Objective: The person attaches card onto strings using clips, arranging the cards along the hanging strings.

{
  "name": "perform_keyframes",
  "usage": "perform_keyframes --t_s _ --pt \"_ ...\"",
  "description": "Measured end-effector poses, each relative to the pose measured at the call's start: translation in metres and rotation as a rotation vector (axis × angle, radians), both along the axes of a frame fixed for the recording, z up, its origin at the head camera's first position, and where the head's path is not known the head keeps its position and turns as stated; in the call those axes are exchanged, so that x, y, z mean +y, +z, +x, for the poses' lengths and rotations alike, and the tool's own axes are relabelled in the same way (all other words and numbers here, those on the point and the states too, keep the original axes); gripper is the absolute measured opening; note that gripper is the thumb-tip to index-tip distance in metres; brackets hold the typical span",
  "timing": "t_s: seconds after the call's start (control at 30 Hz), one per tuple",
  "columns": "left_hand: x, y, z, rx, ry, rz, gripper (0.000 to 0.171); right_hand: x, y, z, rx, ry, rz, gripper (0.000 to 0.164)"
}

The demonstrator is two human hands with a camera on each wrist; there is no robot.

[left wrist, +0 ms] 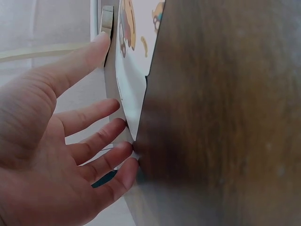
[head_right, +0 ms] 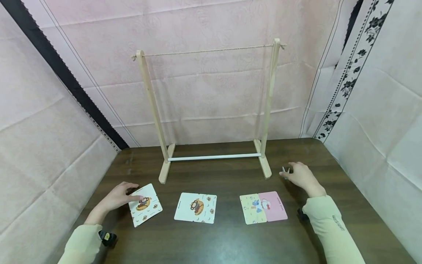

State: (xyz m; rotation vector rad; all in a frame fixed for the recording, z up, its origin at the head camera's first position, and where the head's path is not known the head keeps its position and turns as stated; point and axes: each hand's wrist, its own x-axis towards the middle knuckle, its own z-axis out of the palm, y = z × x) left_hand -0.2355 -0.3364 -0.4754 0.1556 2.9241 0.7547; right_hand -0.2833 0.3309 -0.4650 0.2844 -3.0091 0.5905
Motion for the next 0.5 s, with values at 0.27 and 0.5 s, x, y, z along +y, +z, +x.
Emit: perform_keyframes --t_s 0.27,0.5 --pt "0.0004 -0.001 -0.0009 0.007 -0.004 -0.01 0.077 -0.0004 -0.004 -0.002 0.015 -0.007 -0.003 0.066" --pt "0.0013 -0.0023 -0.0017 0.005 0.004 -0.017 0.078 0.0007 -0.0079 -0.0055 0.017 -0.006 -0.004 0.066"
